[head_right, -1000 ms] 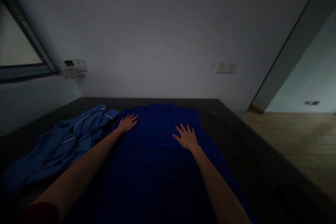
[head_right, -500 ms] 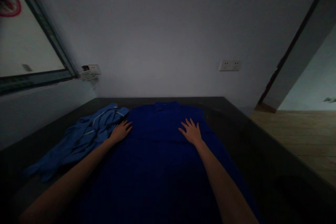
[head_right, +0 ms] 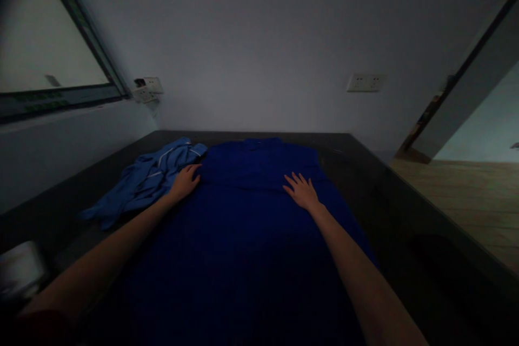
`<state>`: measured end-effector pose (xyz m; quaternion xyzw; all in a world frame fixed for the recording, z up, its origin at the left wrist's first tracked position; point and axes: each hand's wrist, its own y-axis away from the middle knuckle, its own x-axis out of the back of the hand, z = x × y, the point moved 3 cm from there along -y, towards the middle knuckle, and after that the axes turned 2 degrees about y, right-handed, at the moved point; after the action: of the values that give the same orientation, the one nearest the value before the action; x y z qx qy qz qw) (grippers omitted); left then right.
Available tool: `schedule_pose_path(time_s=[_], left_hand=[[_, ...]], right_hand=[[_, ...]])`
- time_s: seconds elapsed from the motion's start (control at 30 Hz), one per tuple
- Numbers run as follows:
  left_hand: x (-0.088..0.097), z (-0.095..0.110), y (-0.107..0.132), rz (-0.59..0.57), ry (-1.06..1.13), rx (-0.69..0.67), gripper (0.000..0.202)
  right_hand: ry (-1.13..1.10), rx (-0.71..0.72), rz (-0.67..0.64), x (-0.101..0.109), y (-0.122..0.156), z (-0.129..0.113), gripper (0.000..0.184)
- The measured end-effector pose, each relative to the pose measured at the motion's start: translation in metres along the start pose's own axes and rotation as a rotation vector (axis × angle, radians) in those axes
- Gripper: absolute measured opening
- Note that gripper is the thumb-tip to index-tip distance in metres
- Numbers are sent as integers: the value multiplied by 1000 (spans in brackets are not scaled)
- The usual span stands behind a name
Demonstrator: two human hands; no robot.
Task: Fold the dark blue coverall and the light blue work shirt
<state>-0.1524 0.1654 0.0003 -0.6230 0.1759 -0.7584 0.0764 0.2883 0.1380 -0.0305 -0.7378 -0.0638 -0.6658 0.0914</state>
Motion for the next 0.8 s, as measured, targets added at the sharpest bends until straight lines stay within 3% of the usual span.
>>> schedule_pose_path(time_s=[0.1, 0.23, 0.37, 0.5, 0.67, 0.8], left_hand=[[23, -22, 22, -77, 60, 31, 48], [56, -50, 58, -340, 95, 90, 43], [93, -56, 98, -529, 69, 113, 38], [118, -51, 140, -649, 80, 146, 37], [129, -46, 200, -802, 214, 267, 44], [126, -37, 236, -865, 397, 427, 47]], right_hand=[[-16, -2, 5, -2, -2, 0, 63], [-44, 20, 58, -2, 0, 1, 62], [-67, 48, 137, 0, 1, 8, 59], [-78, 130, 198, 19, 11, 19, 55], [-224, 113, 233, 61, 75, 42, 53], [-304, -146, 162, 78, 162, 82, 48]])
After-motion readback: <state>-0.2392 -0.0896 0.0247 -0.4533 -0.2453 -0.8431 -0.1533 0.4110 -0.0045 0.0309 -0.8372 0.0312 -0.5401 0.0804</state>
